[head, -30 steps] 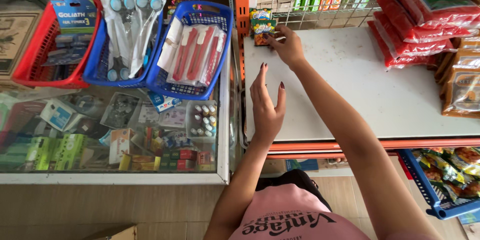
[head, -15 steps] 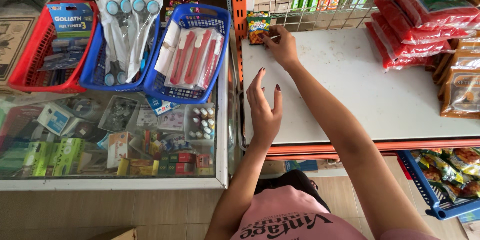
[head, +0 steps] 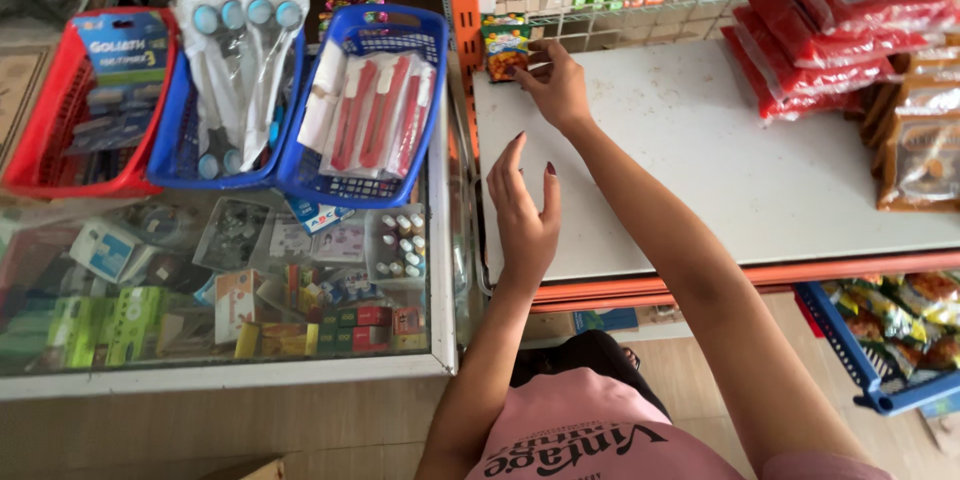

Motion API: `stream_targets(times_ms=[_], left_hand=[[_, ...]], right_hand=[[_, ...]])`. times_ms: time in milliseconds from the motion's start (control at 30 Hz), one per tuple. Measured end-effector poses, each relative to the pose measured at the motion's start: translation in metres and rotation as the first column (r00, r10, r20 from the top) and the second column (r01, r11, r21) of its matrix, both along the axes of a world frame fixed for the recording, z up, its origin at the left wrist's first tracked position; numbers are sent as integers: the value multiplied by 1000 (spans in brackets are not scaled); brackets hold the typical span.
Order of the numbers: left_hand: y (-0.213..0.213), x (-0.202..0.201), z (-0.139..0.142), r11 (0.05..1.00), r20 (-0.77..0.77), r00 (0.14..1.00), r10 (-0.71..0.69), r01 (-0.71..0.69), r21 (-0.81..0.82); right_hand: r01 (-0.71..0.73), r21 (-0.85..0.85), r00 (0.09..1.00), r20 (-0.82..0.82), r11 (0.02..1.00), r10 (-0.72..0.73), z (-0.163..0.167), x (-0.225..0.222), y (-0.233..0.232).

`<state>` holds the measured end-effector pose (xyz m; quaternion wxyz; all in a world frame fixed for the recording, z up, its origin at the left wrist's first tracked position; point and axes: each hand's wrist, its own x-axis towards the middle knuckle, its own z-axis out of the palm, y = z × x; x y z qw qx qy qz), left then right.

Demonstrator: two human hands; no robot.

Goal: The person sits on the floor taking snack packets out of a cardboard box and filling a blue plastic basket. They carry the basket to a shelf, wipe the shelf surface with a cloth, then place the snack packets one at a time in a row along the shelf edge.

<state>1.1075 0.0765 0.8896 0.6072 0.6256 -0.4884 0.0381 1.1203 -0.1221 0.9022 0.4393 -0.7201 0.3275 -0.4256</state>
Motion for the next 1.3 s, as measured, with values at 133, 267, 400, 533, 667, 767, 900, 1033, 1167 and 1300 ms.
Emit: stream_targets(times_ms=[133,267,400,533,667,767,900,1033,1167,1300], left_hand=[[-2,-4,-4,1000,8,1000,-12,12,7],[-6,-8,-12,998,44,999,-12,9,59],[-11,-17,-10,986,25,994,-102,98,133],[-3,-74,4,941,-33,968,-248,249,228],[-10,-172,9,697,51,705,-708,685,210],[-19,-242,6,395,32,400,-916,884,251],[-36,-310,-9,261,-54,292,-955,912,315],[-64,-366,-29,276,-98,329,-939,894,353],[-79,-409,-47,320,-138,404,-904,856,406],[-86,-444,-60,350,-158,455,-876,827,441]], right_hand=[[18,-26,1000,5,1000,-17,-12,-21,-2],[-46,-27,997,-59,999,44,-13,-85,24],[-103,241,963,269,965,36,-9,-192,102],[172,403,848,403,899,-343,-19,-294,162],[429,511,687,351,745,-637,-54,-379,193],[572,545,589,246,613,-769,-82,-445,212],[653,590,492,145,474,-858,-109,-522,217],[916,191,397,-311,353,-864,-123,-583,171],[807,-358,321,-402,470,-858,-135,-614,108],[670,-391,361,-571,630,-738,-142,-650,77]])
